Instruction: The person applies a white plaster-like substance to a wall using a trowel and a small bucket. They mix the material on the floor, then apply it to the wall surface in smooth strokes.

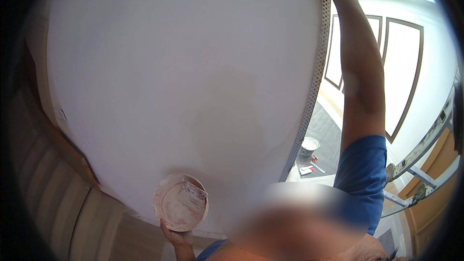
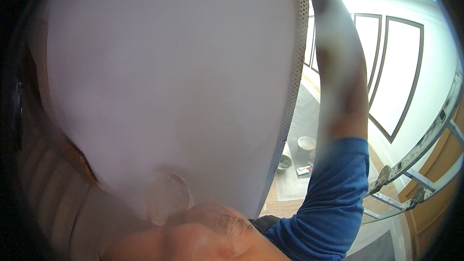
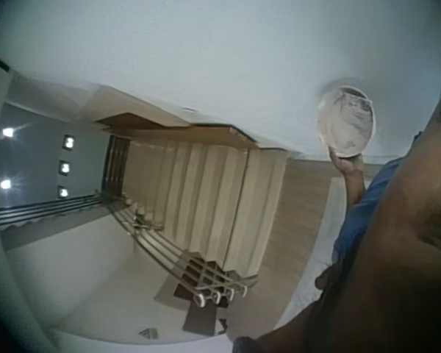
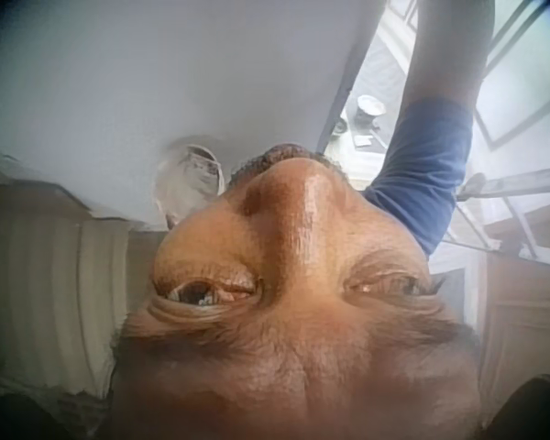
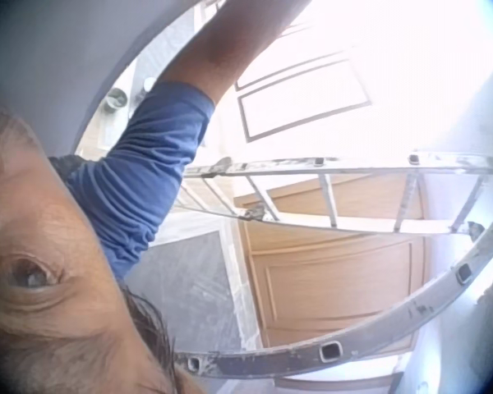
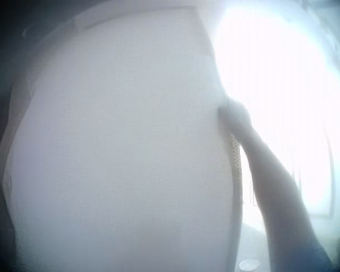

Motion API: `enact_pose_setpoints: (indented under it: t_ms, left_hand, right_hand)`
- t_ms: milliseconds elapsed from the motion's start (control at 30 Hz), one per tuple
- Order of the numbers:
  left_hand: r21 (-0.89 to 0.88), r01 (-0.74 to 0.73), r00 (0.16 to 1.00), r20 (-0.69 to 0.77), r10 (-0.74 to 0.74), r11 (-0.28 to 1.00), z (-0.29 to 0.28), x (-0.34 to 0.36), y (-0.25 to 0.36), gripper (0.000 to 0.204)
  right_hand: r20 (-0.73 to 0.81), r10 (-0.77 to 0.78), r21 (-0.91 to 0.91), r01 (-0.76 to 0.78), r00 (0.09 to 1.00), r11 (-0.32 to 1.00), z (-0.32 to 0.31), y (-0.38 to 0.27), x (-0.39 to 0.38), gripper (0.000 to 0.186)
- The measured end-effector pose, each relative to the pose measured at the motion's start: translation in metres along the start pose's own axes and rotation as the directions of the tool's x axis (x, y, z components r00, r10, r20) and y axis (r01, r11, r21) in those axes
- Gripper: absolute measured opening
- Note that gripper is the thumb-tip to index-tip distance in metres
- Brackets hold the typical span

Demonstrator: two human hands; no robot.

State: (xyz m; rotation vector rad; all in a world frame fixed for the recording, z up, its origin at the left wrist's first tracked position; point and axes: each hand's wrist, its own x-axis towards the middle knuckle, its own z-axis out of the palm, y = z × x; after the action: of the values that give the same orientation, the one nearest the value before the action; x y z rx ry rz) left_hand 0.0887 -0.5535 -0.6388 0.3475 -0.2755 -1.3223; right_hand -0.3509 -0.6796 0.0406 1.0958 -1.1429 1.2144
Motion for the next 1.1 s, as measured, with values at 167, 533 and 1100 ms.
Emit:
enact_pose_setpoints:
  t_ms: [167,533,1100]
  left_hand:
    - [-0.009,0.016,1.0,0.019,-0.015,1.0,-0.007,0.006,0.0,0.076]
    - [-0.08,0.058,0.995,-0.076,-0.065,0.995,-0.024,0.018,0.001,0.075]
    - [-0.087,0.05,0.998,-0.042,-0.054,0.995,-0.026,0.019,-0.004,0.078]
  right_hand:
    - [0.01,-0.066,-0.125,0.067,0.998,0.99,0.015,0.031,0.016,0.038]
    - [0.108,-0.061,-0.152,0.077,0.992,0.985,0.006,0.075,0.072,0.045]
    - [0.022,-0.154,-0.179,0.155,0.988,0.972,0.012,0.016,0.066,0.037]
